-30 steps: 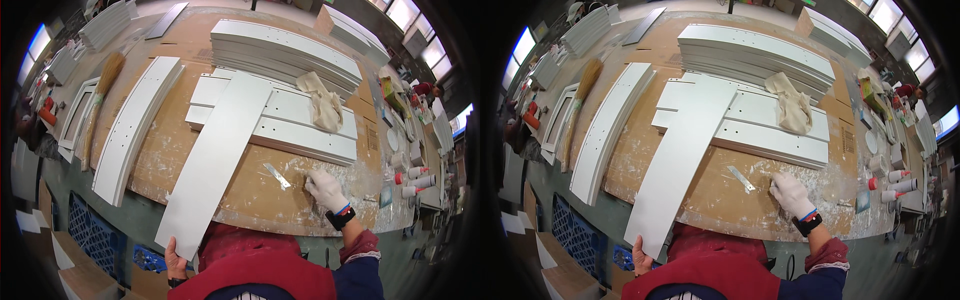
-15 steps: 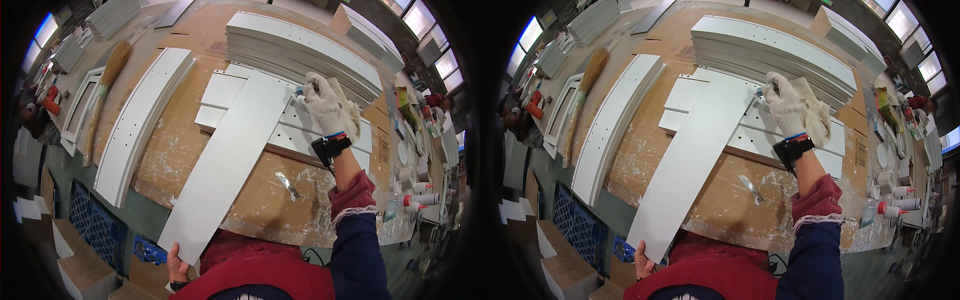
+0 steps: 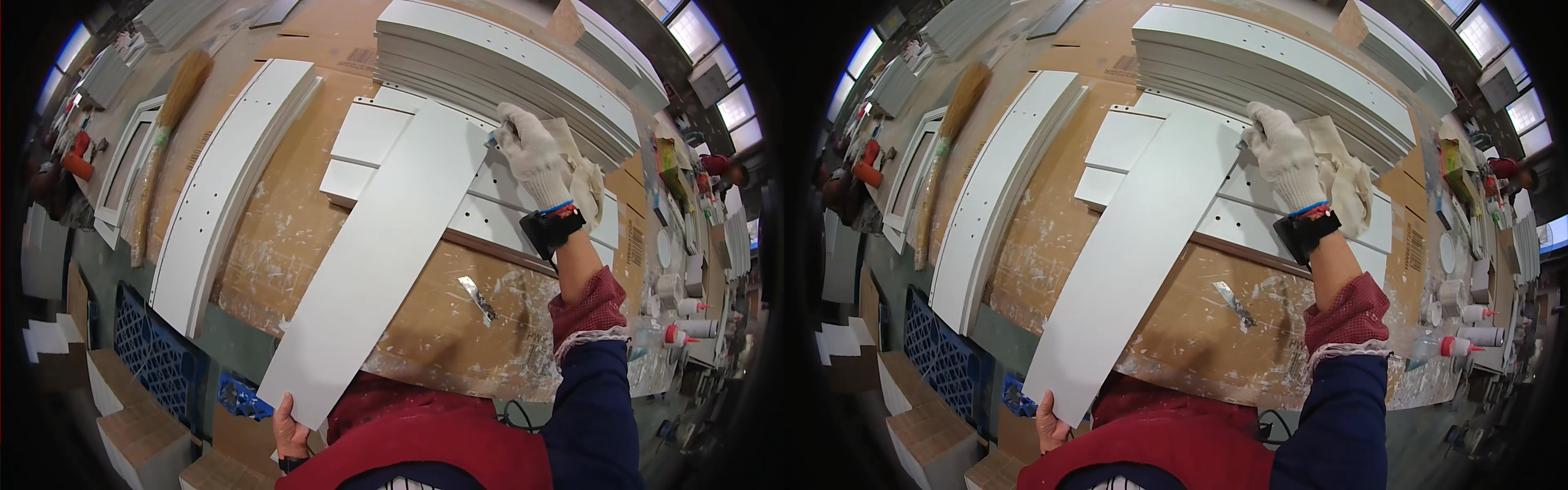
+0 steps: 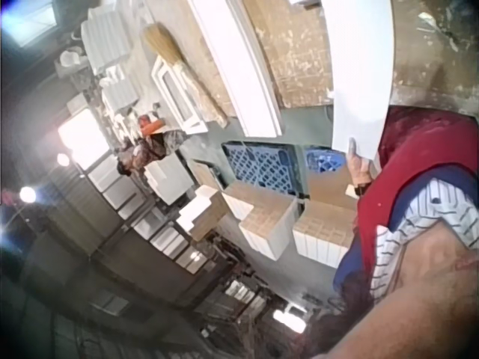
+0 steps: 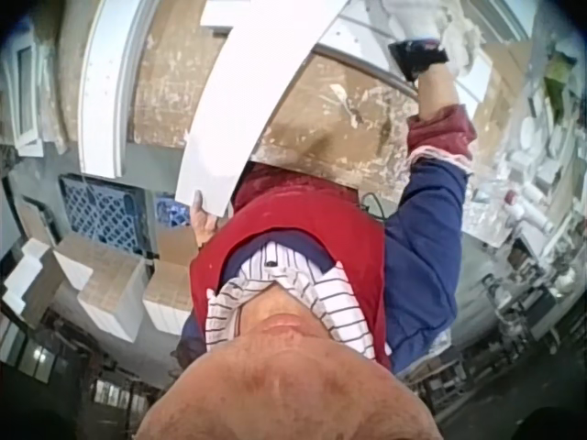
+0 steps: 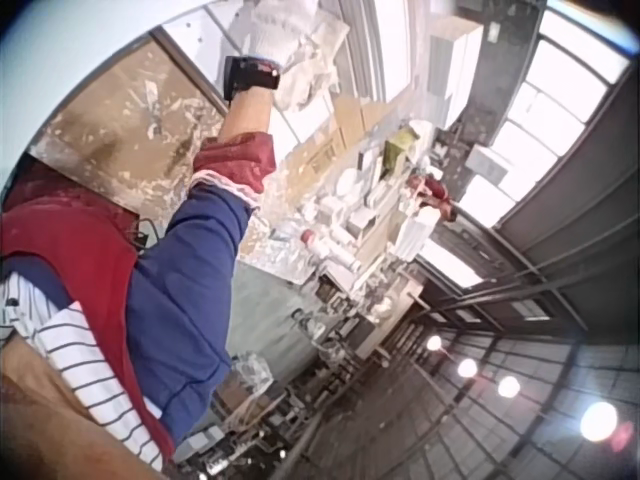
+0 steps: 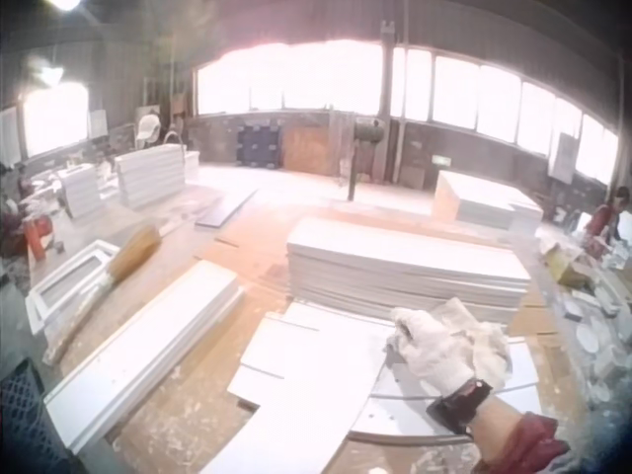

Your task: The person wipes the surface of white rectangular panels with a cloth, then uses a utility knife to scrape edges and corners. They flip the panels to clean both sides and stack the finished pieces on the table.

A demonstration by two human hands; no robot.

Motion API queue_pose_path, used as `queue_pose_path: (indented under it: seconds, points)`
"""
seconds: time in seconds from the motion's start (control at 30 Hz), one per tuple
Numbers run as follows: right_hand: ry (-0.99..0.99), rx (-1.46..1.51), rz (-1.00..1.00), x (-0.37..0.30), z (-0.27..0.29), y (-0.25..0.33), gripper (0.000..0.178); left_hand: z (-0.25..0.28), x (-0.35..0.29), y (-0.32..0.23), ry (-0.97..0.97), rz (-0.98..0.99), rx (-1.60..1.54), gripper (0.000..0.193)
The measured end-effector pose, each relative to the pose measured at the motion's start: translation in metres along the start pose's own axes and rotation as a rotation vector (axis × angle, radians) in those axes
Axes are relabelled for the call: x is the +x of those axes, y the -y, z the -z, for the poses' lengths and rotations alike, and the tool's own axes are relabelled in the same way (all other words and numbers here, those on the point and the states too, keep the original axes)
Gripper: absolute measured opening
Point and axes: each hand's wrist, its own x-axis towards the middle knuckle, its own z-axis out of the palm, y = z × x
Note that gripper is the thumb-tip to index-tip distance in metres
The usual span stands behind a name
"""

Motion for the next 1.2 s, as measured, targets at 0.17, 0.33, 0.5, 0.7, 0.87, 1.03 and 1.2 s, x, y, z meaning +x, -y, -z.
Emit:
queue_pose_path:
  seconds: [0.17,0.33,0.5,0.7,0.87,1.03,1.2]
  points:
    - [-0.033,-0.13,-0.02,0.003,0.002,0.006,0.032,-0.002,-0.001,0.0,0.016,-0.016,0.021,0.052]
    - [-0.111,-0.163,-0.067,0.016,0.0,-0.013,0.029,0.0,0.002,-0.001,0.016,0.006,0.015,0.052]
    - [-0.019,-0.154,-0.034,0.001,0.01,0.015,0.028,-0.003,0.001,-0.001,-0.003,0.005,0.007,0.052]
    - [-0.068,-0.161,0.032,-0.001,0.007,0.005,0.029,-0.005,-0.001,0.0,0.006,-0.005,0.003,0.051]
    - [-0.021,-0.105,-0.137,0.009,0.017,0.016,0.03,0.007,0.003,0.0,0.011,-0.007,0.009,0.051]
    - [-0.023,-0.246,0.063,0.012,0.011,0.006,0.029,0.005,0.006,0.0,0.01,-0.009,0.015,0.051]
    - [0.068,-0.075,0.065,0.032,-0.004,0.043,0.035,0.005,0.003,0.001,0.001,-0.019,0.006,0.051]
